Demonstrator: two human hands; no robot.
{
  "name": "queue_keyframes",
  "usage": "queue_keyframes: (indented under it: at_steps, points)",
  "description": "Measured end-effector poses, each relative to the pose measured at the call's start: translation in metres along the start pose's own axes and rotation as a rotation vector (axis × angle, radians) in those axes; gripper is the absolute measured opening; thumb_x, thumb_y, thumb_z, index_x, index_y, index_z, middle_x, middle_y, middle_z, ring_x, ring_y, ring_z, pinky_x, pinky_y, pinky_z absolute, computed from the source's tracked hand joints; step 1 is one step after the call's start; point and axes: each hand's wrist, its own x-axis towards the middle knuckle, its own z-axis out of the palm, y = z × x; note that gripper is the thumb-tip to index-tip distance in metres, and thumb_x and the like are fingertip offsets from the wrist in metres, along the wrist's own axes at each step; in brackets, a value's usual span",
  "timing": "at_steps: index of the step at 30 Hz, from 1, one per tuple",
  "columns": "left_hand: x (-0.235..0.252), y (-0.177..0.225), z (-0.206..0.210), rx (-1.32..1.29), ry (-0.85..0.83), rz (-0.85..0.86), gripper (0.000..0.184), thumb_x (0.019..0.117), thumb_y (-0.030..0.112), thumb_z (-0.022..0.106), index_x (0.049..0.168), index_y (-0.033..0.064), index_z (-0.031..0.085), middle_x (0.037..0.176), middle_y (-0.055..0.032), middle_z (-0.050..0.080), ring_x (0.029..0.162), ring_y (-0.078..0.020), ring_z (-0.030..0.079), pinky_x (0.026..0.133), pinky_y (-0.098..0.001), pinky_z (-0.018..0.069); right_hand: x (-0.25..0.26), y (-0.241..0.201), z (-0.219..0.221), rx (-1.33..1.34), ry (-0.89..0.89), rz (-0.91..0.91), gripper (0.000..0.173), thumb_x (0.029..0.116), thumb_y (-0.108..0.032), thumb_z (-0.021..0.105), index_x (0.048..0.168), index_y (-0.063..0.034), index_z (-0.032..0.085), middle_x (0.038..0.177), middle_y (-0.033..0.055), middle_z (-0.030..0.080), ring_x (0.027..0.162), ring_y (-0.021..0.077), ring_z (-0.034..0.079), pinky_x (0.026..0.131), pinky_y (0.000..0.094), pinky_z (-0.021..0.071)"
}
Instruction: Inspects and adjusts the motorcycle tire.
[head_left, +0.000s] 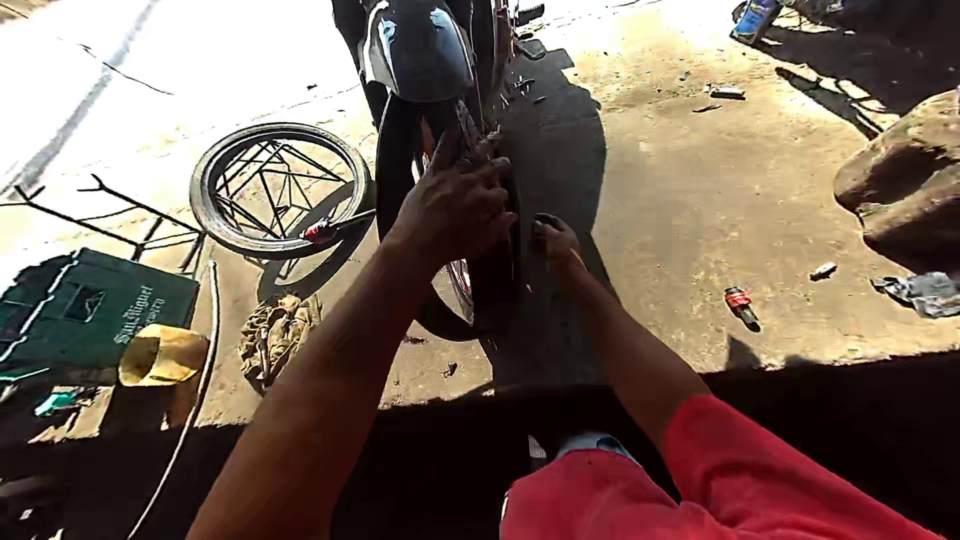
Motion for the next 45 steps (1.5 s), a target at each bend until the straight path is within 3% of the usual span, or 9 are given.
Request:
queue_keyframes:
  at_steps: [3, 5, 10, 19, 25, 31, 39, 43, 45]
  points:
    - [-0.019, -0.015, 0.022, -0.082, 0.016, -0.105, 0.031, 0.1013, 0.036, 0.053, 0.122, 0.0235, 0.073, 0.147, -0.0013, 0.057, 0.150, -0.0298, 0.036, 0.120, -0.0712, 0.0168, 0.026, 0.015, 0.029, 0.030, -0.088, 0.033, 0.037, 0.1069, -0.023, 0.055, 0.141, -0.0069, 0.054, 0.110, 0.0145, 0.066, 0.079, 0.0198, 0.067, 0.073, 0.0393, 0.0595]
    - [-0.026, -0.019, 0.030, -0.099, 0.094, -0.149, 0.031, 0.0980, 0.038, 0.056, 0.116, 0.0192, 0.073, 0.143, -0.0063, 0.058, 0.148, -0.0331, 0.037, 0.120, -0.0657, 0.0229, 0.051, 0.024, 0.047, 0.048, -0.112, 0.019, 0.043, 0.1053, -0.021, 0.057, 0.142, -0.0010, 0.049, 0.115, 0.0194, 0.065, 0.085, 0.0244, 0.069, 0.076, 0.0424, 0.0603]
    - [-0.047, -0.031, 0.046, -0.151, 0.274, -0.187, 0.027, 0.0975, 0.030, 0.056, 0.106, 0.0087, 0.071, 0.140, -0.0132, 0.060, 0.146, -0.0363, 0.040, 0.120, -0.0551, 0.0325, 0.087, 0.044, 0.082, 0.081, -0.151, 0.029, 0.039, 0.1034, -0.019, 0.062, 0.136, 0.0014, 0.055, 0.120, 0.0204, 0.067, 0.092, 0.0252, 0.071, 0.080, 0.0424, 0.0609]
    - [-0.060, -0.027, 0.061, -0.268, 0.423, -0.207, 0.021, 0.1009, 0.028, 0.055, 0.105, 0.0126, 0.069, 0.139, -0.0087, 0.063, 0.147, -0.0318, 0.041, 0.122, -0.0508, 0.0322, 0.095, 0.050, 0.103, 0.094, -0.119, 0.054, 0.030, 0.0999, -0.021, 0.069, 0.120, 0.0014, 0.064, 0.104, 0.0152, 0.069, 0.080, 0.0190, 0.067, 0.074, 0.0379, 0.0589]
    - [-0.074, -0.036, 0.063, -0.323, 0.485, -0.201, 0.022, 0.1023, 0.034, 0.057, 0.104, 0.0148, 0.068, 0.138, -0.0040, 0.064, 0.146, -0.0272, 0.043, 0.121, -0.0460, 0.0334, 0.080, 0.052, 0.102, -0.005, -0.158, 0.012, 0.029, 0.1025, -0.022, 0.065, 0.122, -0.0010, 0.065, 0.114, 0.0156, 0.070, 0.093, 0.0233, 0.070, 0.085, 0.0444, 0.0595]
    - [-0.084, -0.043, 0.070, -0.427, 0.537, -0.168, 0.025, 0.1039, 0.028, 0.050, 0.103, 0.0125, 0.070, 0.138, -0.0057, 0.064, 0.146, -0.0283, 0.042, 0.123, -0.0467, 0.0294, 0.087, 0.064, 0.113, -0.026, -0.011, -0.219, 0.014, 0.0937, -0.009, 0.073, 0.100, 0.0027, 0.069, 0.093, 0.0120, 0.073, 0.083, 0.0160, 0.069, 0.080, 0.0386, 0.0590]
    - [-0.080, -0.046, 0.079, -0.558, 0.622, -0.110, 0.023, 0.1006, 0.023, 0.054, 0.100, 0.0093, 0.073, 0.133, -0.0098, 0.067, 0.143, -0.0307, 0.046, 0.122, -0.0482, 0.0306, 0.067, 0.044, 0.115, -0.072, 0.005, 0.022, 0.027, 0.1023, -0.025, 0.064, 0.113, -0.0008, 0.069, 0.108, 0.0129, 0.069, 0.097, 0.0207, 0.063, 0.089, 0.0442, 0.0526]
    - [-0.079, -0.051, 0.080, -0.622, 0.646, -0.074, 0.018, 0.0966, 0.021, 0.061, 0.097, 0.0095, 0.075, 0.128, -0.0104, 0.069, 0.140, -0.0323, 0.049, 0.121, -0.0486, 0.0342, 0.048, 0.033, 0.113, -0.043, -0.029, 0.201, 0.040, 0.1086, -0.037, 0.052, 0.138, -0.0110, 0.059, 0.130, 0.0116, 0.065, 0.109, 0.0221, 0.065, 0.090, 0.0401, 0.0538]
    - [-0.078, -0.051, 0.080, -0.648, 0.637, -0.052, 0.016, 0.0944, 0.019, 0.064, 0.097, 0.0084, 0.076, 0.127, -0.0109, 0.069, 0.139, -0.0331, 0.049, 0.121, -0.0489, 0.0345, 0.052, 0.036, 0.108, -0.054, 0.061, 0.149, 0.041, 0.1077, -0.036, 0.054, 0.138, -0.0097, 0.060, 0.131, 0.0121, 0.066, 0.111, 0.0239, 0.066, 0.093, 0.0441, 0.0539]
